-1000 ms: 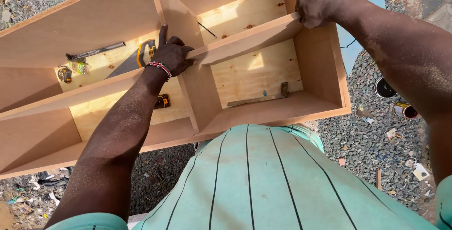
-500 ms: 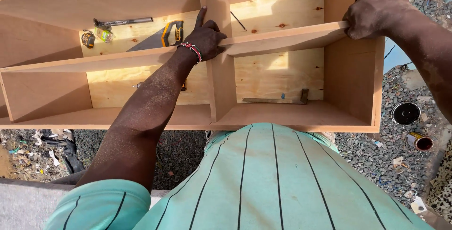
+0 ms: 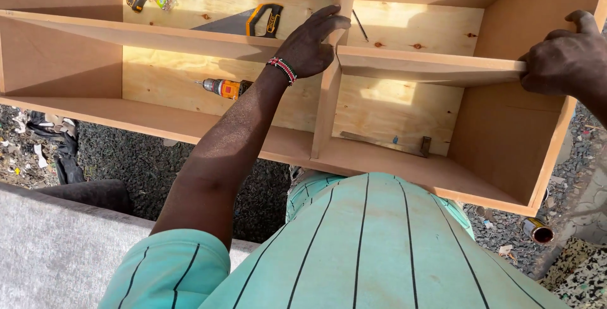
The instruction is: Positioning and securing wooden boards into a larger furniture frame using a power drill
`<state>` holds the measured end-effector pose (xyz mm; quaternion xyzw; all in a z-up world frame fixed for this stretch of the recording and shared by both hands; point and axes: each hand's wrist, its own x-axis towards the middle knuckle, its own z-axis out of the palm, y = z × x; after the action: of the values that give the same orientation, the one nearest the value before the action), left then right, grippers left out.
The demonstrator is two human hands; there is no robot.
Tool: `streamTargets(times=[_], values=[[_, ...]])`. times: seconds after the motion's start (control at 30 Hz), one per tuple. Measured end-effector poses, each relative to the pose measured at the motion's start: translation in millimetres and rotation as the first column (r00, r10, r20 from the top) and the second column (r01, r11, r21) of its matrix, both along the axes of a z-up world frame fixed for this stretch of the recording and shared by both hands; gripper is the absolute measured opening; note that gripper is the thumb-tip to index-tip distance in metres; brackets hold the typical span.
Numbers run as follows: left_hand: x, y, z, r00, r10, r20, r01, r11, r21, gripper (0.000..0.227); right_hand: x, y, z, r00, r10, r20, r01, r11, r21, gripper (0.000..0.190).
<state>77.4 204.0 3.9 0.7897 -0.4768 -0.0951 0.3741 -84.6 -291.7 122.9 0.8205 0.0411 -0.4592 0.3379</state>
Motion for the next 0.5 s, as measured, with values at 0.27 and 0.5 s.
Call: streamTargets(times=[0.27,0.5], values=[[-16,-35,-32,0.941,0.016,0.337,-0.059,0.991,0.119,0.038,-7,-24,-34,0.994,-0.034,0.102,0.028,0.998,0.062,0.042],[2,-39,44,0.982,0.029,0.187,-0.095,0.93,0.356,0.035,-29,-146,-90,0.88,-0.054,0.472,-0.146,0.915,0.377,0.024]])
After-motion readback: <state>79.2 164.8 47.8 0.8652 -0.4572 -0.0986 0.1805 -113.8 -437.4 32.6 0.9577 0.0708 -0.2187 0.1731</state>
